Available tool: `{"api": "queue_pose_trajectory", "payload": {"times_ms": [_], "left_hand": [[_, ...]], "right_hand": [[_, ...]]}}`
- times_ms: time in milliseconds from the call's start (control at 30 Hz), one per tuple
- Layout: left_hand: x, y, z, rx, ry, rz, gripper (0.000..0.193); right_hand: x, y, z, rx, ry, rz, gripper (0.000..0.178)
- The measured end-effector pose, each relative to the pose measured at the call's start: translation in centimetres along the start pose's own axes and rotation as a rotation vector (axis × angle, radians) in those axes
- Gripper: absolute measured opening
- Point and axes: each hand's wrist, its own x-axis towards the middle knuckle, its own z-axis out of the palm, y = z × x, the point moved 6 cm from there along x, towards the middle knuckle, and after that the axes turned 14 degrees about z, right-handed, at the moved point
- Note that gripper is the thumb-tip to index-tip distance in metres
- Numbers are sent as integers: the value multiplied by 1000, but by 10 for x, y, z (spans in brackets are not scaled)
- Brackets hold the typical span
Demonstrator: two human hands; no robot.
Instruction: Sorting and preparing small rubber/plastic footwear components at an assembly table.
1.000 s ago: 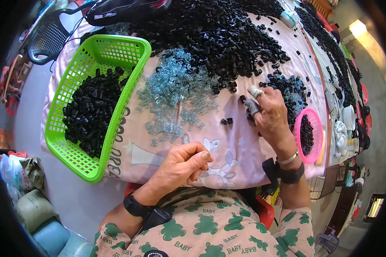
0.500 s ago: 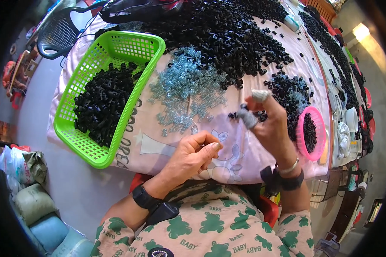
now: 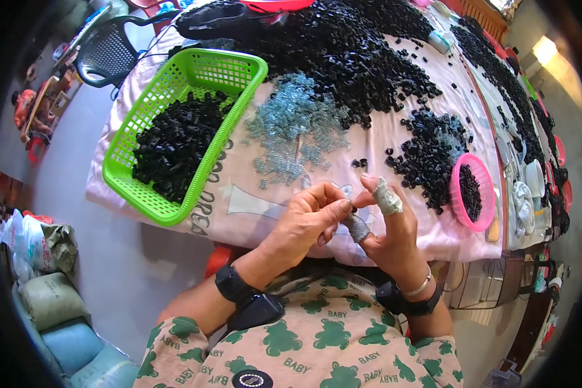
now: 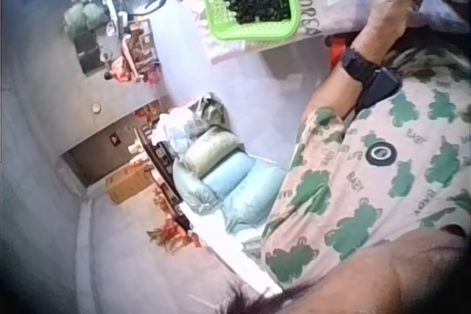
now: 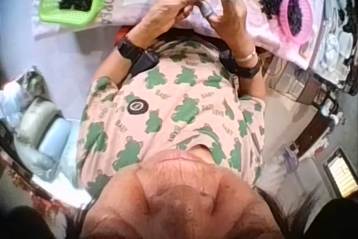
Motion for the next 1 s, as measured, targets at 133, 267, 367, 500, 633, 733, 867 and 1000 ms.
{"api": "queue_pose_trajectory", "payload": {"times_ms": [133, 267, 367, 500, 633, 733, 867, 1000], "left_hand": [[4, -14, 0, -89, -50, -23, 8], [6, -9, -5, -127, 38, 18, 14], [0, -2, 5, -163, -33, 174, 22], [9, -15, 0, -208, -244, 114, 44], [3, -9, 10, -265, -148, 30, 24], [1, -10, -1, -195, -141, -9, 23], [3, -14, -7, -107, -34, -10, 21], [4, -15, -10, -124, -13, -53, 23]], "right_hand": [[-5, 2, -4, -2, 21, 84, 61], [12, -31, -2, -120, -43, 4, 51], [24, -76, 3, -18, -148, -139, 49], [16, -89, 9, 95, -211, -191, 49], [7, -52, 2, 135, -114, -35, 57], [-4, -37, -8, 119, -83, 10, 55], [-12, 24, -15, -40, 25, 316, 35], [-10, 56, -19, -71, 23, 452, 32]]}}
